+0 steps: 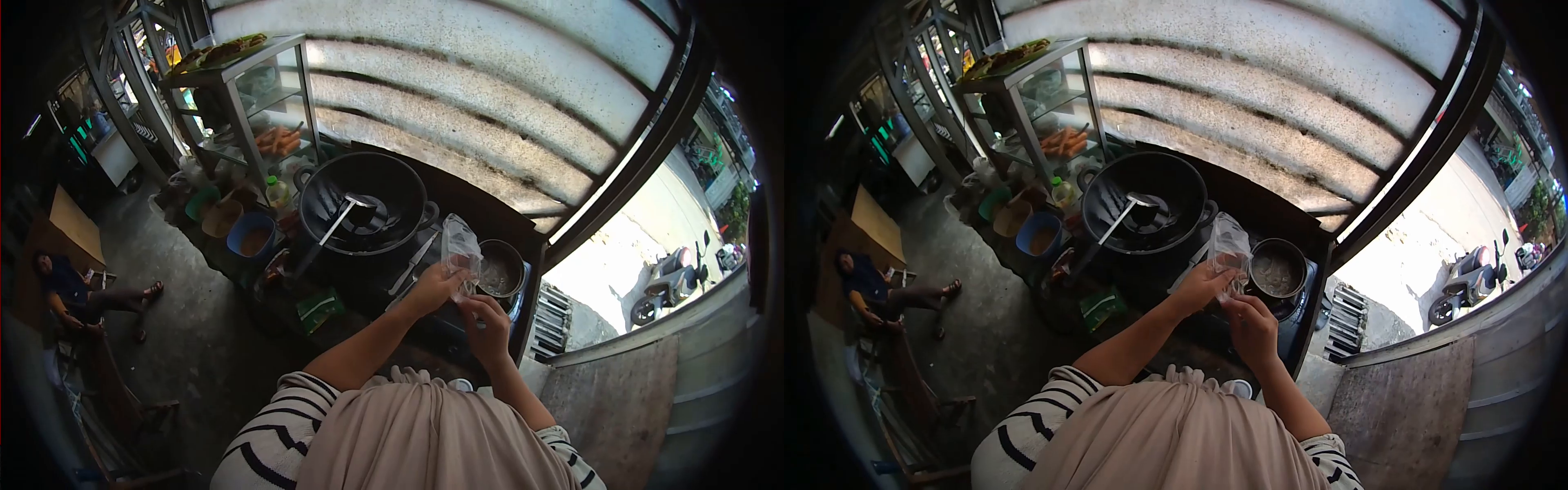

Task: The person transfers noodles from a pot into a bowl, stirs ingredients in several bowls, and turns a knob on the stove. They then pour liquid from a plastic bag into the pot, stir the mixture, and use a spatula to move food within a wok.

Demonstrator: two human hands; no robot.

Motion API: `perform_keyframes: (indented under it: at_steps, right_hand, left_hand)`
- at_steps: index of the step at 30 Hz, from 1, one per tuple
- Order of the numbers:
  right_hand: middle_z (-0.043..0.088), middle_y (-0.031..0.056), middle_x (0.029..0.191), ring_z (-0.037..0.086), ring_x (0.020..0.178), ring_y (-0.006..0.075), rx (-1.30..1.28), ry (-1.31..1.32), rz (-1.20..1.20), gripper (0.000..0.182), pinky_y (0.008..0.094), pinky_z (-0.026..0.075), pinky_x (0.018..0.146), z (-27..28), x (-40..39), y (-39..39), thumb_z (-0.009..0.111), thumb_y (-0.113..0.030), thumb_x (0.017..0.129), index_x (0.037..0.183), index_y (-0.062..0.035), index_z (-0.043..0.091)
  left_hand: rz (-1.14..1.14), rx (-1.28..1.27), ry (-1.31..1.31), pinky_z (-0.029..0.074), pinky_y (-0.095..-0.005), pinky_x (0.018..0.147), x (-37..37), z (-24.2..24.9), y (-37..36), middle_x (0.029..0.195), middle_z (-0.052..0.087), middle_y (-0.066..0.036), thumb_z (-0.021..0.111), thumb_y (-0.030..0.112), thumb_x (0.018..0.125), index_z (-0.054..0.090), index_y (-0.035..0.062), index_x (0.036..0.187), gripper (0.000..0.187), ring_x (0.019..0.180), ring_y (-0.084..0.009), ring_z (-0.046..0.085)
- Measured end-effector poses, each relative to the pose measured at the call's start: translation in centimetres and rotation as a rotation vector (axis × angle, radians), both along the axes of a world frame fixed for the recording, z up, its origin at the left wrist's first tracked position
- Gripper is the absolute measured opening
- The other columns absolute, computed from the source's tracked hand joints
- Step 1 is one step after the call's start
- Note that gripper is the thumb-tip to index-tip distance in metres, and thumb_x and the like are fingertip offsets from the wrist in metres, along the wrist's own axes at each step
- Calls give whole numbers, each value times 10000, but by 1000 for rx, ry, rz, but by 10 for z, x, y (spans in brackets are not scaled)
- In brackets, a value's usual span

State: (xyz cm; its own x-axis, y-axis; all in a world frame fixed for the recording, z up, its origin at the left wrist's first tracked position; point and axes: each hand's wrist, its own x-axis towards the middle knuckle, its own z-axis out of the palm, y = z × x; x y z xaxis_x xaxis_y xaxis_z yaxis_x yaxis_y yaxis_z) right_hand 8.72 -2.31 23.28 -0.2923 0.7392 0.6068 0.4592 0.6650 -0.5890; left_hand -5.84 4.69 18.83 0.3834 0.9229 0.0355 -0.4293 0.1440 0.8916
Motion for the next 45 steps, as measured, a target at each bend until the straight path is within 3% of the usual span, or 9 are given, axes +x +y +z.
perform_keyframes:
  at_steps: [6, 10, 12, 18, 21, 30, 36, 43, 45]
  right_hand:
    - [621, 48, 883, 608, 828, 116, -572, 598, -49, 194, 228, 476, 741, -26, -31, 4, 641, -25, 825, 1013, -24, 594]
    - [613, 46, 937, 600, 879, 121, -607, 658, -29, 261, 240, 466, 786, -19, -68, 22, 632, -28, 832, 1083, -29, 559]
    - [605, 67, 1021, 591, 960, 143, -900, 901, 175, 276, 277, 478, 821, -3, -98, 24, 617, -41, 851, 1116, -24, 541]
    - [597, 95, 1066, 601, 1006, 209, -729, 728, 120, 260, 362, 506, 861, -8, -142, 47, 587, -95, 883, 1132, -45, 531]
    - [609, 59, 1013, 602, 954, 152, -746, 783, -59, 214, 300, 507, 819, -16, -139, 41, 588, -88, 889, 1098, -48, 561]
    - [583, -3, 916, 576, 822, 94, -595, 827, -657, 153, 238, 481, 699, -31, -106, -21, 554, -118, 906, 1057, -96, 572]
    - [590, 12, 887, 587, 775, 100, -448, 906, -889, 141, 229, 487, 690, -6, -95, -58, 561, -100, 903, 1041, -80, 587]
    - [591, -9, 879, 569, 794, 81, -398, 1028, -937, 177, 235, 456, 701, -17, -91, -95, 572, -130, 901, 1077, -109, 584]
    - [592, -16, 862, 568, 788, 76, -401, 1038, -958, 194, 238, 457, 699, -21, -97, -100, 588, -151, 899, 1088, -109, 584]
  left_hand:
    - [142, 276, 562, 489, -237, 715, -62, 33, -25, 1030, 632, -111, 550, 253, 926, 459, 19, 1280, 434, 875, -125, 617]
    - [-44, 436, 621, 500, -296, 711, -107, 45, -34, 959, 650, -99, 575, 249, 900, 503, 53, 1257, 414, 773, -183, 646]
    - [-17, 530, 827, 505, -301, 696, -147, 39, -27, 857, 660, -107, 575, 206, 889, 541, 45, 1214, 364, 717, -179, 651]
    - [742, 302, 576, 467, -229, 532, -345, 33, -7, 703, 624, -45, 499, 48, 874, 602, 46, 1052, 205, 594, -66, 578]
    - [968, 124, 491, 466, -230, 556, -480, -37, 25, 763, 597, -38, 466, 97, 901, 570, 44, 1037, 180, 616, -82, 552]
    - [496, -413, 1279, 490, -442, 786, -592, -115, 157, 1088, 602, -256, 404, 267, 893, 506, 39, 1242, 429, 880, -353, 642]
    - [255, 155, 1766, 441, -433, 896, -670, -228, 278, 1085, 601, -234, 413, 302, 896, 633, 73, 1097, 375, 1070, -394, 544]
    - [27, -273, 539, 326, -496, 996, -701, -271, 300, 1467, 326, -47, 383, 534, 911, 358, 207, 1402, 590, 1297, -377, 350]
    - [298, -470, 320, 264, -494, 1033, -653, -204, 278, 1474, 305, -44, 377, 538, 913, 334, 221, 1410, 591, 1317, -386, 308]
